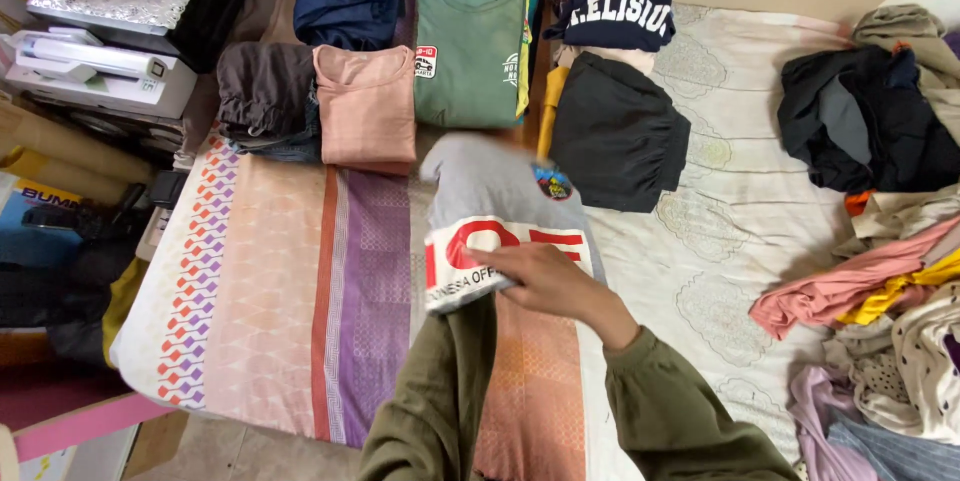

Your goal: Folding a variety of clothes on a bed.

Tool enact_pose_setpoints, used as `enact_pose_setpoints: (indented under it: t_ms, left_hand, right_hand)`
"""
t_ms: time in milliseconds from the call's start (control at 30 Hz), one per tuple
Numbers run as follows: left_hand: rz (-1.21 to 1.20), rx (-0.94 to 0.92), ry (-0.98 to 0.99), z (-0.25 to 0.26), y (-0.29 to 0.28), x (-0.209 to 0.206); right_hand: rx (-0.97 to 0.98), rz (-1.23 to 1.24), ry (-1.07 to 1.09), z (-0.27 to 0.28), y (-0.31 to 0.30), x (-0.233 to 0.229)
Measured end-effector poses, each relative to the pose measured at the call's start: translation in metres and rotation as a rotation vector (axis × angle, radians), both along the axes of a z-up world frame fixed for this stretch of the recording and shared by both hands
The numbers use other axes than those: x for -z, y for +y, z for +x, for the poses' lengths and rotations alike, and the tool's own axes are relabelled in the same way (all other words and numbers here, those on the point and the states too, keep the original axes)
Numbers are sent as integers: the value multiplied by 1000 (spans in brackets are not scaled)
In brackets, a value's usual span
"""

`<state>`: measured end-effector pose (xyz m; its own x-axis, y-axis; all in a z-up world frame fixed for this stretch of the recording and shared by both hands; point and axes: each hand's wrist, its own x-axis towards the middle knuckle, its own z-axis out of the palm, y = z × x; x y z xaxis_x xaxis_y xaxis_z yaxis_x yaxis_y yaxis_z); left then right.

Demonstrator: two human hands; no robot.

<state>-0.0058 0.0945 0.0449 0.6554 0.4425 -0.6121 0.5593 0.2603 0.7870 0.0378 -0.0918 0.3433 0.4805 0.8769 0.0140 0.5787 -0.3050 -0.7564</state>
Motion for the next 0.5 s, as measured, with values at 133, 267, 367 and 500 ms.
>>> enact_pose_setpoints:
  t_ms: [133,267,367,500]
  left_hand:
    - [-193,-64,-78,-8,40,49]
    - [-389,-139,-136,-38,58,77]
    - [-523,-191,-198,-58,89,112]
    - [215,-130,-94,-28,82,68]
  right_hand:
    - [-42,-148,-196,-13,9,36]
    - [-124,-314,-264,-45,4,126]
    - [-155,-326,-186,-51,-10,193]
    - [273,-155,-335,-24,-18,259]
